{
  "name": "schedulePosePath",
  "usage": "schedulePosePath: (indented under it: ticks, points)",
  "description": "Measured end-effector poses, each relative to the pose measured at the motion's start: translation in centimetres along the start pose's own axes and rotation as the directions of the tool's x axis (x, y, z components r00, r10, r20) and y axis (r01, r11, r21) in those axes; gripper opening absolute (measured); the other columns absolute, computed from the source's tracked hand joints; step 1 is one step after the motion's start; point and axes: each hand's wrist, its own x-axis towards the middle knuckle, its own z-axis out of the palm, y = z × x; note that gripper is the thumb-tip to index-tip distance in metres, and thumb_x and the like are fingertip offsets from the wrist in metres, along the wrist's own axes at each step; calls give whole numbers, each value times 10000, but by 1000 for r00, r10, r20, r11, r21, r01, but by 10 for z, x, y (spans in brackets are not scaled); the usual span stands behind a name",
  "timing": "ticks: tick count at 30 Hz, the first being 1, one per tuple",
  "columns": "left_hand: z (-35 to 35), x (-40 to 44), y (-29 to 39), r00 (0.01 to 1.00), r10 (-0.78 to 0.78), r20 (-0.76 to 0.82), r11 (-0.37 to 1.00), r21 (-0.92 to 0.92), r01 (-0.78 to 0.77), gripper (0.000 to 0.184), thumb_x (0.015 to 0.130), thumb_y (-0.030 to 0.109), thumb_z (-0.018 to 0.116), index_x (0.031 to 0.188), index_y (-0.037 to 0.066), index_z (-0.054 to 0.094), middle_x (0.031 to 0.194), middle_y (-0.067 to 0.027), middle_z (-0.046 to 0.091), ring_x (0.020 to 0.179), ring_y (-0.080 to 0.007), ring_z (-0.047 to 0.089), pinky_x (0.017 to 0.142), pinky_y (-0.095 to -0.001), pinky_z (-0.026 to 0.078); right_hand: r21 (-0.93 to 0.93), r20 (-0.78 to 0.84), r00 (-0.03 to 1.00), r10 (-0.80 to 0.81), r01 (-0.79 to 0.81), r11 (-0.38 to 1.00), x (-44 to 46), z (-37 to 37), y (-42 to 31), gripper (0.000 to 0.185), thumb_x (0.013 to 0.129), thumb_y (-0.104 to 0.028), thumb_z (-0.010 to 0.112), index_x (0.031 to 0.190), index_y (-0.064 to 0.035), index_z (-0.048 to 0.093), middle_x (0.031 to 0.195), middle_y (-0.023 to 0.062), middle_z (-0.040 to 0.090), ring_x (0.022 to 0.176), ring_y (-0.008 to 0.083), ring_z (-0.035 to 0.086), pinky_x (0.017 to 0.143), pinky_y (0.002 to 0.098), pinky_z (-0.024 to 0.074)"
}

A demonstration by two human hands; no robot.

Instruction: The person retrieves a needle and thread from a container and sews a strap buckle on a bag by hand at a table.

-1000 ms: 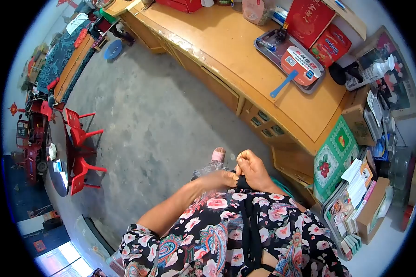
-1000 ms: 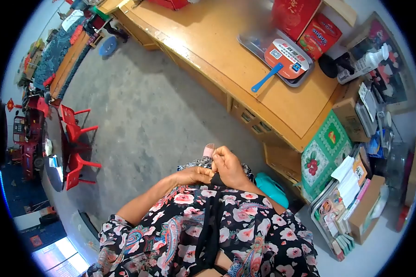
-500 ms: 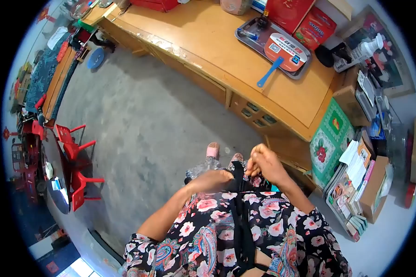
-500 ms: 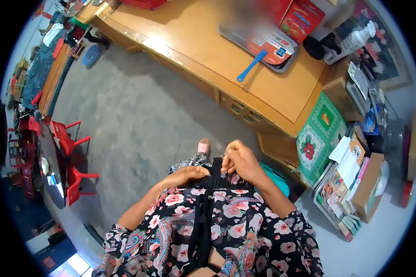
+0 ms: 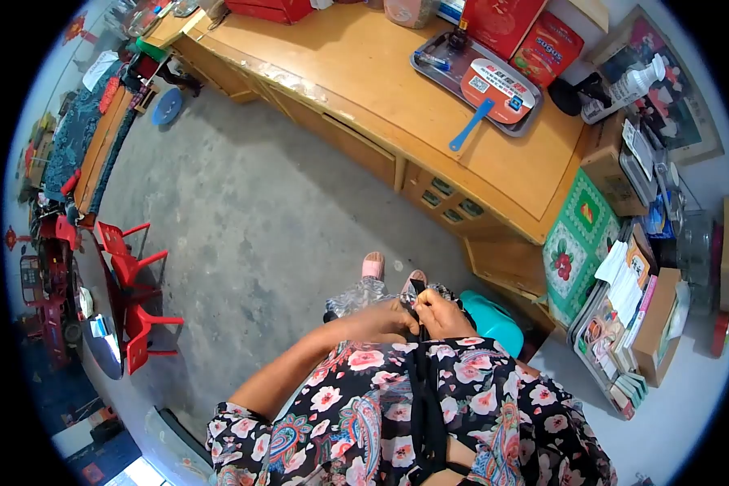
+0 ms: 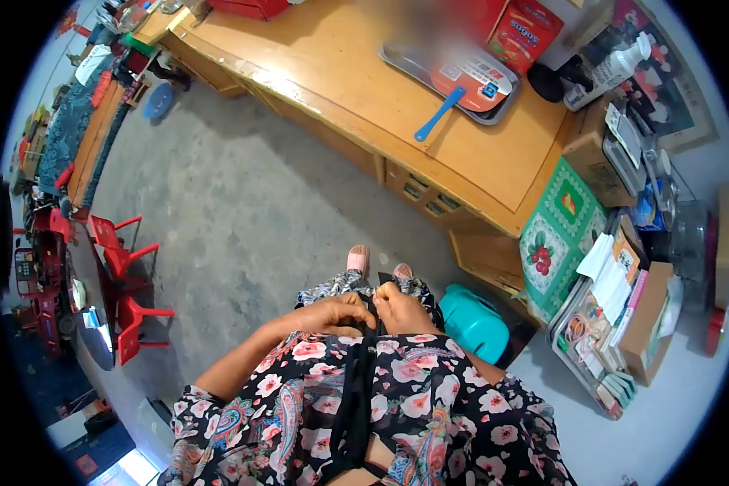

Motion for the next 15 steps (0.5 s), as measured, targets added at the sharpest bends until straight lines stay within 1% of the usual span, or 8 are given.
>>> schedulePosePath:
  ticks: [4,6,8,9,10,12,14,15]
  points:
    - [-2,-2,2,998,-69,4,985,157,68,255,803,75,625,1056,91,593,926,-47,451,880,-201,463,791,-287,404,137,-59,997,-52,59,989,14,5,16,159,893,-149,485,884,6,515,712,163,576,660,262,593,601,349,450]
    - [4,-3,2,999,8,-47,979,204,2,305,746,49,652,1039,111,598,933,-43,442,901,-210,468,789,-284,411,235,-18,1000,-10,14,972,19,7,28,158,891,-133,493,861,20,516,705,121,546,647,198,556,599,322,442]
    - [12,-2,-1,953,-284,-104,959,-42,281,373,696,40,664,1050,131,590,967,-43,444,923,-208,477,785,-287,426,280,-50,998,-37,50,959,21,10,41,156,889,-133,502,864,21,514,715,109,534,651,186,548,599,313,438]
    - [13,-5,-2,984,12,-176,949,311,44,325,671,46,668,977,105,576,975,-53,468,925,-218,498,770,-303,438,258,-72,997,-40,58,964,22,9,39,152,885,-128,514,856,22,514,732,109,518,667,174,539,614,302,436]
    - [16,-5,0,985,12,-173,950,310,42,325,671,46,668,977,105,576,975,-53,468,925,-218,498,770,-303,438,258,-74,997,-38,55,965,22,8,37,152,885,-128,514,856,22,514,732,109,518,667,174,539,614,302,436]
    - [24,1,5,959,153,-240,781,624,32,266,662,58,667,896,77,543,949,-56,500,882,-247,523,770,-312,440,221,-38,999,21,-12,975,22,4,30,153,884,-124,518,844,24,520,757,114,514,686,167,533,633,299,434]
    - [26,2,4,924,211,-320,795,606,29,239,639,52,671,815,65,511,890,-68,535,834,-282,540,777,-324,440,216,-65,998,-15,29,976,29,8,39,152,884,-117,517,832,27,526,752,105,512,694,161,530,643,294,432]
    - [28,1,5,890,217,-400,873,487,6,227,643,48,667,803,59,506,866,-72,543,818,-275,544,774,-323,440,261,-55,998,-10,24,965,28,7,37,155,883,-116,517,830,29,528,742,99,514,689,156,530,639,291,432]
